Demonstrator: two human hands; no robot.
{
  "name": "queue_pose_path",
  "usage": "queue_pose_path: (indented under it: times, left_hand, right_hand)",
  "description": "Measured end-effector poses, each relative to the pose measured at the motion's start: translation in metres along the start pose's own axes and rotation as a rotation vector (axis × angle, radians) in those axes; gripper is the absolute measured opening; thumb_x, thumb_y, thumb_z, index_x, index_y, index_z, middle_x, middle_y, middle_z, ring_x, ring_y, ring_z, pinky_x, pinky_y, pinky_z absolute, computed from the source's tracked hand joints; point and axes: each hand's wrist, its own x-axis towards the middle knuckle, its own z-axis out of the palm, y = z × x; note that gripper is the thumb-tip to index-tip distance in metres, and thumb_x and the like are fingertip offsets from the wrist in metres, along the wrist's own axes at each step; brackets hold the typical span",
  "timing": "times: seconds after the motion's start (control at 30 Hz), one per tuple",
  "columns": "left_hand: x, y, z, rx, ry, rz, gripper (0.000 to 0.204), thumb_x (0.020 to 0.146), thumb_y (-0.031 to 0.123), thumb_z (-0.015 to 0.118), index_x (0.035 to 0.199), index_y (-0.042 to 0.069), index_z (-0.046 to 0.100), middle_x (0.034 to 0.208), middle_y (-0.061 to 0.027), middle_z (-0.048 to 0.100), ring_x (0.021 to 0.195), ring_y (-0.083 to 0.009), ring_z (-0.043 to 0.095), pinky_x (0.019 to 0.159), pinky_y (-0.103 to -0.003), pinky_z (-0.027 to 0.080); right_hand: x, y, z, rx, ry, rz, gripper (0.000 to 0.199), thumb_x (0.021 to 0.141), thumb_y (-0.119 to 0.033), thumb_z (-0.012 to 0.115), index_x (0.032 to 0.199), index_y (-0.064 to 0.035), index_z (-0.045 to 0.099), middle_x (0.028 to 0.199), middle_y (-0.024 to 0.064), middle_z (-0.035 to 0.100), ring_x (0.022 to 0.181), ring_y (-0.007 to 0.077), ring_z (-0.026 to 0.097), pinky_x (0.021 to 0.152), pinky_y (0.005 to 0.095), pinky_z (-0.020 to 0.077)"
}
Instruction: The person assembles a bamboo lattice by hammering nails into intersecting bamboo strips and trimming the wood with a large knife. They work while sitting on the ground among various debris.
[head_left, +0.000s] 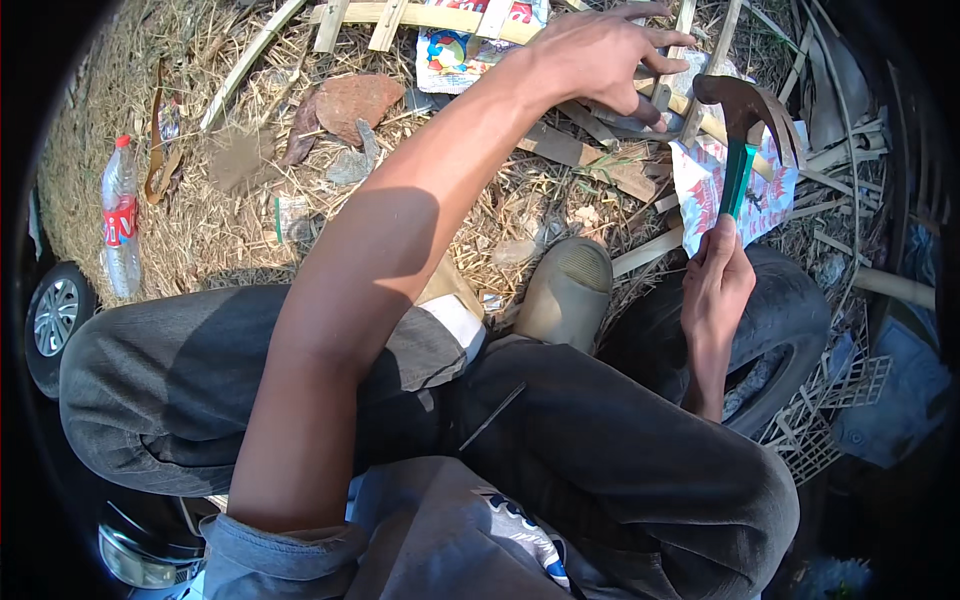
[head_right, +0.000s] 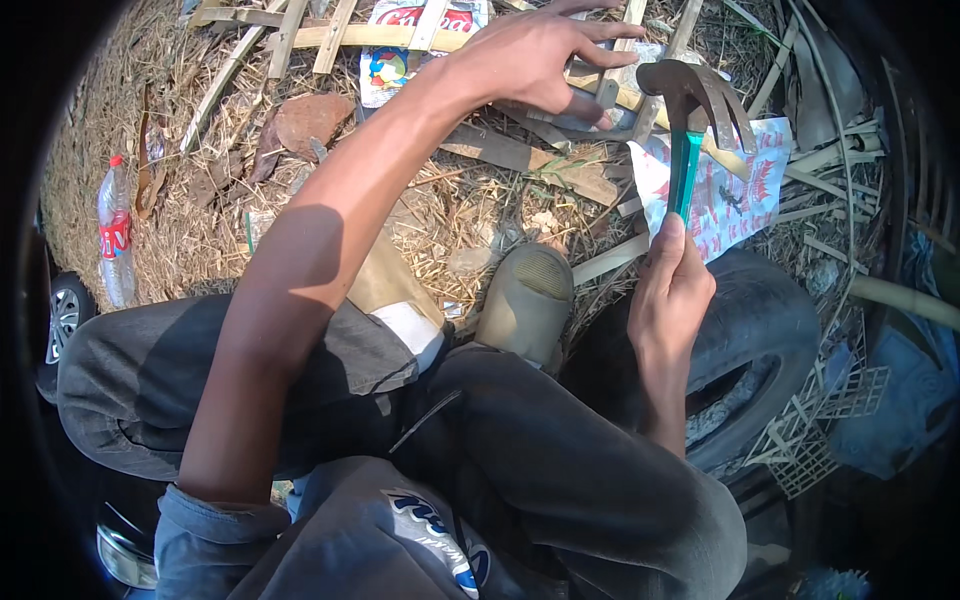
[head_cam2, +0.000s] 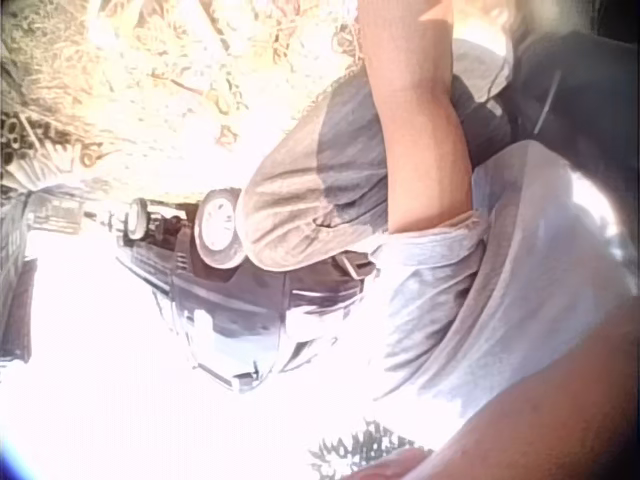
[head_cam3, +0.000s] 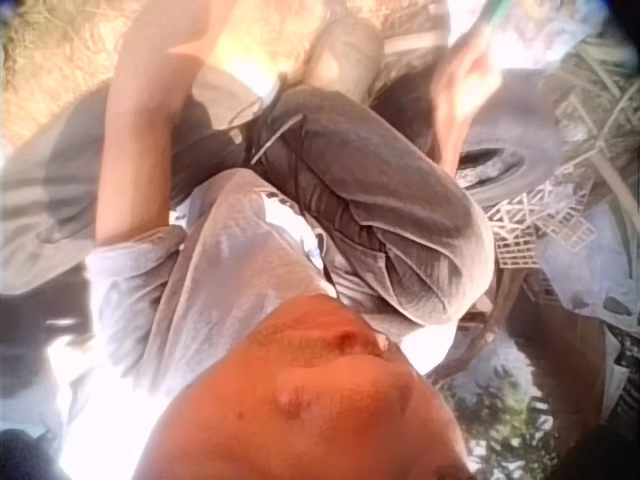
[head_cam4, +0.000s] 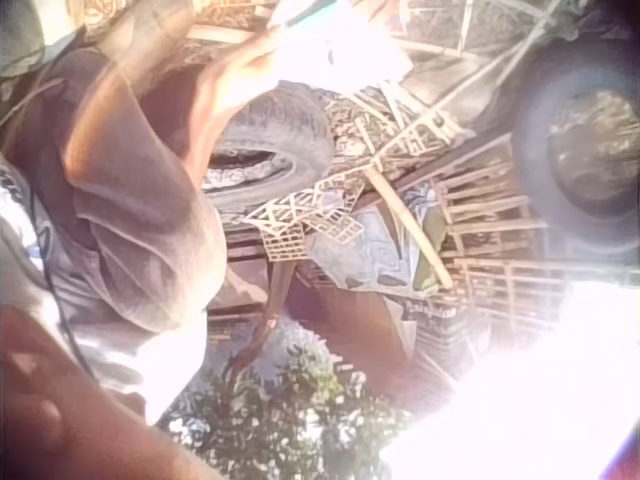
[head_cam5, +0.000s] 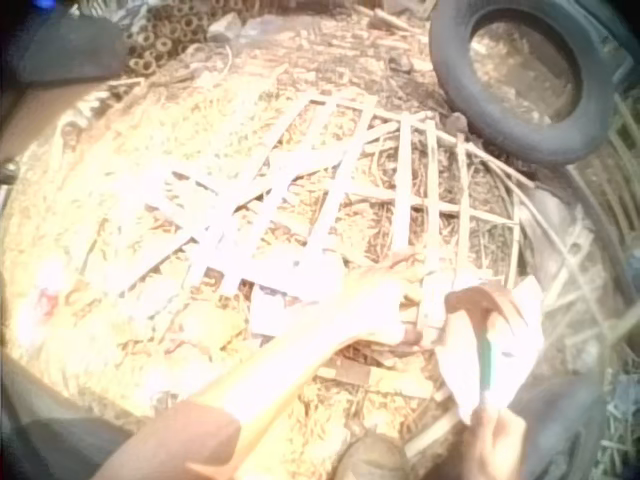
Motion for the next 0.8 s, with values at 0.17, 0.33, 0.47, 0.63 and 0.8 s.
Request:
queue_pose_path:
  times: [0.17, 0.33, 0.47, 0.63, 0.8]
  left_hand:
    - [0.0, -0.019, 0.007, -0.08, 0.114, 0.19, 0.045, 0.072, 0.033, 0.082, 0.116, 0.025, 0.076, 0.161, 0.0006, 0.041, 0.153, -0.0248, 0.028, 0.119, -0.053, 0.036]
    - [-0.011, -0.001, -0.012, -0.082, 0.011, 0.122, 0.052, 0.073, 0.036, 0.082, 0.122, 0.023, 0.073, 0.161, 0.0004, 0.04, 0.152, -0.0262, 0.029, 0.119, -0.045, 0.037]
    - [0.006, -0.016, 0.006, -0.092, 0.037, 0.113, 0.057, 0.072, 0.041, 0.083, 0.126, 0.026, 0.071, 0.162, -0.0006, 0.039, 0.152, -0.0284, 0.028, 0.12, -0.051, 0.034]
    - [0.001, -0.009, 0.013, 0.136, 0.29, 0.242, 0.068, 0.07, 0.064, 0.081, 0.127, 0.029, 0.072, 0.151, 0.0113, 0.052, 0.147, -0.0202, 0.039, 0.11, -0.044, 0.049]
    - [0.007, -0.021, 0.026, 0.116, 0.257, 0.235, 0.069, 0.069, 0.064, 0.081, 0.127, 0.028, 0.072, 0.152, 0.0096, 0.052, 0.147, -0.0209, 0.038, 0.111, -0.045, 0.047]
  right_hand:
    - [-0.013, 0.023, 0.015, 0.155, 0.144, -0.218, 0.055, 0.108, -0.051, 0.045, 0.076, -0.0063, 0.048, 0.059, -0.0053, 0.037, 0.048, 0.0043, 0.035, 0.043, 0.0223, 0.0249]
    - [-0.015, -0.022, -0.001, 0.238, -0.027, 0.158, 0.056, 0.111, -0.045, 0.039, 0.075, -0.0039, 0.051, 0.057, -0.0035, 0.041, 0.049, 0.0049, 0.036, 0.044, 0.0235, 0.0281]
    - [-0.019, 0.021, 0.028, 0.3, 0.067, -0.084, 0.056, 0.107, -0.053, 0.044, 0.08, -0.0051, 0.048, 0.059, -0.0033, 0.039, 0.047, 0.0057, 0.036, 0.042, 0.0222, 0.029]
    - [-0.021, -0.025, 0.003, 0.451, -0.017, 0.165, 0.055, 0.108, -0.052, 0.044, 0.081, -0.0042, 0.049, 0.057, -0.0036, 0.037, 0.045, 0.0052, 0.035, 0.041, 0.0223, 0.0297]
    - [-0.015, 0.01, 0.036, 0.27, 0.038, -0.012, 0.056, 0.108, -0.052, 0.044, 0.074, -0.0067, 0.047, 0.056, -0.0039, 0.037, 0.044, 0.0053, 0.035, 0.04, 0.0226, 0.029]
